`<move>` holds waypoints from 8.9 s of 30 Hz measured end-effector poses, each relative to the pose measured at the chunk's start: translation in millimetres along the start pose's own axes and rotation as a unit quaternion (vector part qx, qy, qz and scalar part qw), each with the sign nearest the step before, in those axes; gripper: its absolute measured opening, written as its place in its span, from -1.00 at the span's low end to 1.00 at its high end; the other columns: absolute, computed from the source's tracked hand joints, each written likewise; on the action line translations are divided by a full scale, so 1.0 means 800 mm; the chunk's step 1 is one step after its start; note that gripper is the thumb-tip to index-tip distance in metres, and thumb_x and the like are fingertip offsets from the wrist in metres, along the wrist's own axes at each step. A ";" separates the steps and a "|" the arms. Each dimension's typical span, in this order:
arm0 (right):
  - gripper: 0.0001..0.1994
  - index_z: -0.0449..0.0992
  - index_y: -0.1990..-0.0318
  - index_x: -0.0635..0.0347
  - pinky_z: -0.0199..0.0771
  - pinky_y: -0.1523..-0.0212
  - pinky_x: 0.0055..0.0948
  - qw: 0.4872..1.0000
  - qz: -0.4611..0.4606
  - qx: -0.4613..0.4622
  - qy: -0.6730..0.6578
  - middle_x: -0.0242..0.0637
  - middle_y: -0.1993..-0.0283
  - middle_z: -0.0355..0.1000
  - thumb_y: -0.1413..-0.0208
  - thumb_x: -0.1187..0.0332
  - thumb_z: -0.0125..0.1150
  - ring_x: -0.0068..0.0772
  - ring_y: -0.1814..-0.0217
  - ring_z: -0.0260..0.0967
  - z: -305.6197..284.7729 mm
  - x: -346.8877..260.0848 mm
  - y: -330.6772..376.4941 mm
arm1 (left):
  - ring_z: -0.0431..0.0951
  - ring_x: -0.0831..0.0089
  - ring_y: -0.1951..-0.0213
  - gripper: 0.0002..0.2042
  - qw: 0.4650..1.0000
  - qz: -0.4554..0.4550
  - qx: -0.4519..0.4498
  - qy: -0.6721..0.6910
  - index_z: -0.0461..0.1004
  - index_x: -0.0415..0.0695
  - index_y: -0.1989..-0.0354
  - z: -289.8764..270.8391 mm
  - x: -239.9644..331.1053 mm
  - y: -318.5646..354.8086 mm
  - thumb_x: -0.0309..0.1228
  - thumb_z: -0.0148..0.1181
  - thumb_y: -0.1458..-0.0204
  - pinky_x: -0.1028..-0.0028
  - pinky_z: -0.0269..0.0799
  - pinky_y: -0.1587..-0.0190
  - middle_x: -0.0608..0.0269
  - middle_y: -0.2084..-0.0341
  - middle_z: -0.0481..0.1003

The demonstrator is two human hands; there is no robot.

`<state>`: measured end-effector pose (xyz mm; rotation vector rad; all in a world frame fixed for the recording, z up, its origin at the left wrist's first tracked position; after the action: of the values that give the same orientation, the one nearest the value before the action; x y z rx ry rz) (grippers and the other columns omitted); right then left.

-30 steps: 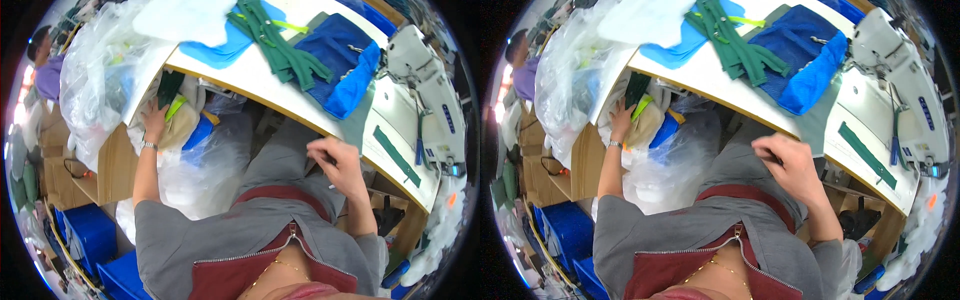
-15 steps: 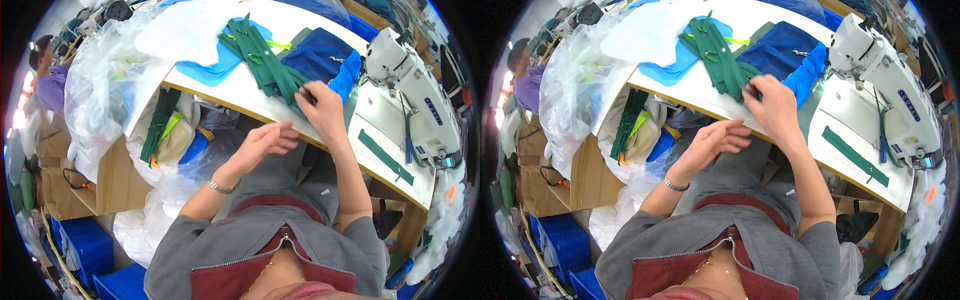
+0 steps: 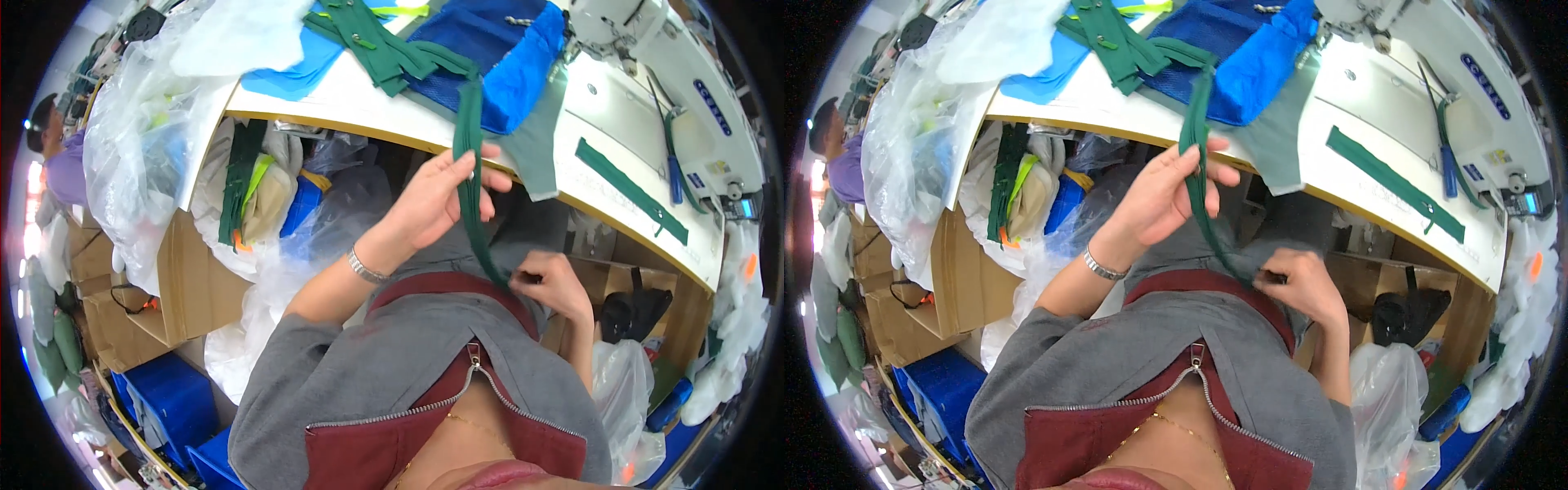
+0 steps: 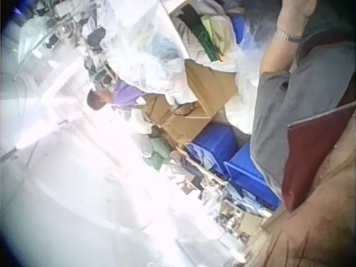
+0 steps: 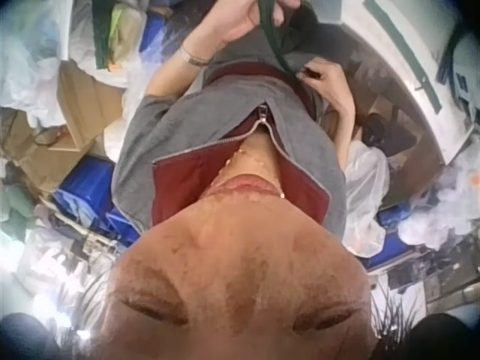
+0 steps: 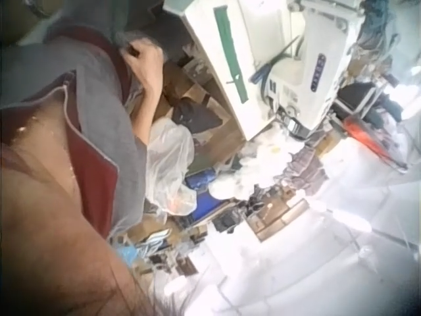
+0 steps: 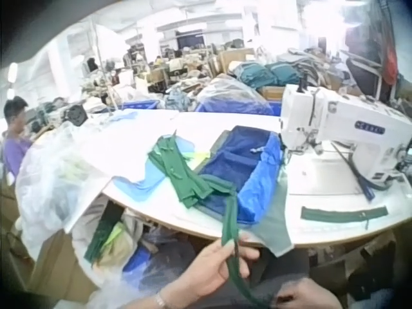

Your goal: The recorder is manually attaching sliders to green zipper tape segments at a workbench.

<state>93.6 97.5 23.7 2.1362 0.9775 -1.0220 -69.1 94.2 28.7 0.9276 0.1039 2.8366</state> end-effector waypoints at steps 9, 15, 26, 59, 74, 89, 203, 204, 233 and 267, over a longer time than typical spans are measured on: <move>-0.79 0.48 0.22 0.36 0.15 0.51 -0.77 0.908 -0.001 0.279 -0.312 -0.36 0.37 0.45 -0.01 0.43 0.11 -0.75 0.46 0.26 -0.063 -0.008 -0.026 | 0.46 0.52 0.49 -0.68 0.951 -0.082 -0.042 -0.294 0.27 -0.29 0.03 0.039 -0.089 0.036 -0.31 -0.21 -0.18 0.56 0.36 0.34 0.11 0.37 0.47; -0.87 0.49 0.41 0.32 0.18 0.50 -0.72 0.890 0.042 0.238 -0.388 -0.51 0.55 0.36 0.02 0.41 0.16 -0.78 0.51 0.18 -0.041 0.000 -0.028 | 0.38 0.58 0.34 -0.75 0.870 0.037 -0.021 -0.491 0.35 -0.27 0.17 0.033 -0.069 0.034 -0.36 0.00 -0.05 0.60 0.32 0.33 0.30 0.41 0.42; -0.86 0.43 0.56 0.33 -0.03 0.63 -0.67 0.974 0.064 0.073 -0.205 -0.57 0.69 0.15 0.15 0.43 0.23 -0.81 0.60 -0.01 0.001 -0.016 -0.034 | 0.29 0.74 0.45 -0.86 0.918 -0.050 -0.007 -0.393 0.40 -0.20 0.44 0.005 -0.030 0.014 -0.38 0.08 0.00 0.69 0.20 0.41 0.45 0.55 0.37; -0.85 0.50 0.48 0.31 0.22 0.45 -0.66 0.928 0.090 -0.071 -0.355 -0.43 0.57 0.40 0.14 0.39 0.24 -0.71 0.50 0.27 0.039 0.037 -0.037 | 0.41 0.49 0.39 -0.81 0.895 0.279 0.326 -0.126 0.37 -0.17 0.31 -0.163 0.172 0.141 -0.32 -0.10 -0.11 0.51 0.32 0.30 0.25 0.45 0.45; -0.69 0.43 0.13 0.25 0.06 0.51 -0.84 0.939 -0.015 0.160 -0.303 -0.46 0.39 0.37 0.10 0.48 0.20 -0.83 0.49 0.12 -0.003 -0.004 -0.027 | 0.29 0.73 0.48 -0.91 0.922 0.013 0.043 -0.384 0.45 -0.28 0.40 -0.013 -0.045 0.047 -0.51 0.14 0.05 0.70 0.20 0.45 0.43 0.54 0.38; -0.77 0.44 0.17 0.27 -0.08 0.71 -0.81 0.887 0.065 0.178 -0.421 -0.47 0.48 0.38 0.02 0.42 0.15 -0.86 0.69 0.02 0.013 0.017 -0.030 | 0.37 0.72 0.53 -0.89 0.972 -0.021 0.112 -0.206 0.41 -0.21 0.38 -0.022 -0.056 0.047 -0.45 0.15 0.02 0.70 0.28 0.50 0.42 0.53 0.43; -0.85 0.49 0.29 0.31 0.24 0.38 -0.71 0.945 0.053 0.101 -0.307 -0.46 0.44 0.39 0.02 0.46 0.15 -0.74 0.41 0.23 0.045 -0.006 -0.029 | 0.48 0.56 0.43 -0.84 0.959 0.027 0.076 -0.273 0.40 -0.29 0.34 -0.033 -0.042 0.073 -0.41 0.08 -0.04 0.62 0.41 0.36 0.29 0.48 0.45; -0.85 0.49 0.29 0.32 0.24 0.39 -0.72 0.947 0.061 0.077 -0.306 -0.47 0.45 0.38 0.02 0.45 0.15 -0.75 0.42 0.22 0.049 -0.007 -0.029 | 0.48 0.56 0.43 -0.84 0.959 0.027 0.075 -0.273 0.40 -0.29 0.34 -0.033 -0.042 0.073 -0.41 0.08 -0.04 0.62 0.41 0.36 0.29 0.48 0.45; -0.73 0.45 0.19 0.20 0.35 0.40 -0.58 0.977 -0.023 0.214 -0.013 -0.28 0.39 0.38 0.10 0.38 0.22 -0.49 0.43 0.36 0.013 -0.037 -0.026 | 0.51 0.54 0.51 -0.88 0.948 0.023 0.149 -0.281 0.48 -0.34 0.41 -0.048 -0.039 0.067 -0.52 0.09 0.02 0.61 0.43 0.41 0.18 0.54 0.51; -0.82 0.41 0.41 0.30 0.34 0.51 -0.43 0.996 0.030 0.075 -0.023 -0.21 0.44 0.45 0.08 0.35 0.16 -0.28 0.53 0.40 0.037 -0.011 -0.043 | 0.49 0.61 0.53 -0.89 0.880 0.084 0.177 -0.432 0.48 -0.33 0.39 -0.044 -0.035 0.078 -0.56 0.12 0.08 0.66 0.38 0.48 0.23 0.56 0.49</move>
<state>49.9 91.9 8.9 2.2374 0.8336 -1.1417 -75.4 27.7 -9.1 2.2683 0.4514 2.2742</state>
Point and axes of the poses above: each hand's wrist, its own y-axis away from the middle knuckle, its own z-axis out of the palm, x = y × z, the point moved 8 cm from there along -y, towards the middle knuckle
